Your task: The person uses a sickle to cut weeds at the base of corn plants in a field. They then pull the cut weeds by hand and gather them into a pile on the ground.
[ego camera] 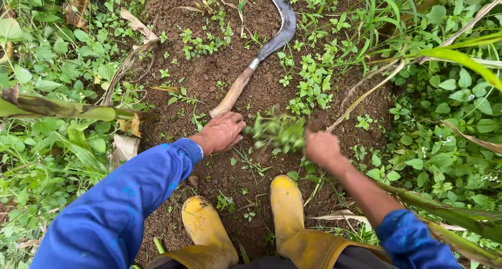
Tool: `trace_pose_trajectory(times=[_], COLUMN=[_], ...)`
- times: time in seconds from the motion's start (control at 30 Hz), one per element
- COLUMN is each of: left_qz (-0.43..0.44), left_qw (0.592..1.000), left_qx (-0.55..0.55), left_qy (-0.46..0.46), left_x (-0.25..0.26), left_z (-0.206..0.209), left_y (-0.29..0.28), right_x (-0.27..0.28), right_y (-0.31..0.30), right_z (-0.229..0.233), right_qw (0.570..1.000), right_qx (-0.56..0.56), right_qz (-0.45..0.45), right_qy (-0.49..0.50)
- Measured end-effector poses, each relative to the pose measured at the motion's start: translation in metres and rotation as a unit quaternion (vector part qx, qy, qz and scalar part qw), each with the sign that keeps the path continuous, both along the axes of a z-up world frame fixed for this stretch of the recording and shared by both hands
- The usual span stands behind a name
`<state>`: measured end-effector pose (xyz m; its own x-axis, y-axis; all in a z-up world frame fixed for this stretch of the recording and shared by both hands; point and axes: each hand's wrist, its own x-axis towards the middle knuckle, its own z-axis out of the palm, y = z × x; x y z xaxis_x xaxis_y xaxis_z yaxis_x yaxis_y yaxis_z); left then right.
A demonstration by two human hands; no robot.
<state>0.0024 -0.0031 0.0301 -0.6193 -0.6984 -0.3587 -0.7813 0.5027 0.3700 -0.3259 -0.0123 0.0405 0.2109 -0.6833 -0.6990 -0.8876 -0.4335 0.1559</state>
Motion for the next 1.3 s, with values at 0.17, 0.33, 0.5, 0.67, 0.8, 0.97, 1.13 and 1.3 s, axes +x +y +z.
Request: trace_pose_trajectory(times=[0.17, 0.33, 0.5, 0.67, 0.8, 0.97, 1.13, 1.3], left_qz=[-0.001, -0.005, 0.003, 0.004, 0.012, 0.009, 0.005, 0.001], left_qw=[0.999, 0.999, 0.999, 1.000, 1.000, 0.999, 0.998, 0.997], left_qx=[0.017, 0.027, 0.019, -0.005, -0.020, -0.037, -0.045, -0.060], left_qy=[-0.039, -0.046, -0.028, -0.010, 0.002, 0.028, 0.039, 0.054], left_x=[0.000, 0.003, 0.010, 0.013, 0.014, 0.020, 0.024, 0.026], left_z=[0.005, 0.009, 0.003, -0.013, -0.007, -0.028, -0.032, -0.021], left_y=[-0.001, -0.002, 0.000, 0.004, 0.005, 0.008, 0.008, 0.006], right_x=[0.026, 0.034, 0.041, 0.033, 0.026, 0.046, 0.049, 0.033], right_y=[0.031, -0.021, -0.054, -0.067, -0.065, -0.023, -0.007, -0.051], right_z=[-0.007, 0.005, 0.013, -0.031, -0.058, -0.030, 0.001, -0.001], right_qw=[0.986, 0.984, 0.979, 0.986, 0.988, 0.991, 0.988, 0.989], right_qx=[0.038, -0.092, -0.140, -0.132, -0.122, -0.060, -0.068, -0.105], right_qz=[0.122, 0.110, 0.145, 0.101, 0.094, 0.116, 0.120, 0.093], right_qy=[-0.106, -0.107, -0.036, -0.026, -0.014, -0.015, -0.065, 0.040])
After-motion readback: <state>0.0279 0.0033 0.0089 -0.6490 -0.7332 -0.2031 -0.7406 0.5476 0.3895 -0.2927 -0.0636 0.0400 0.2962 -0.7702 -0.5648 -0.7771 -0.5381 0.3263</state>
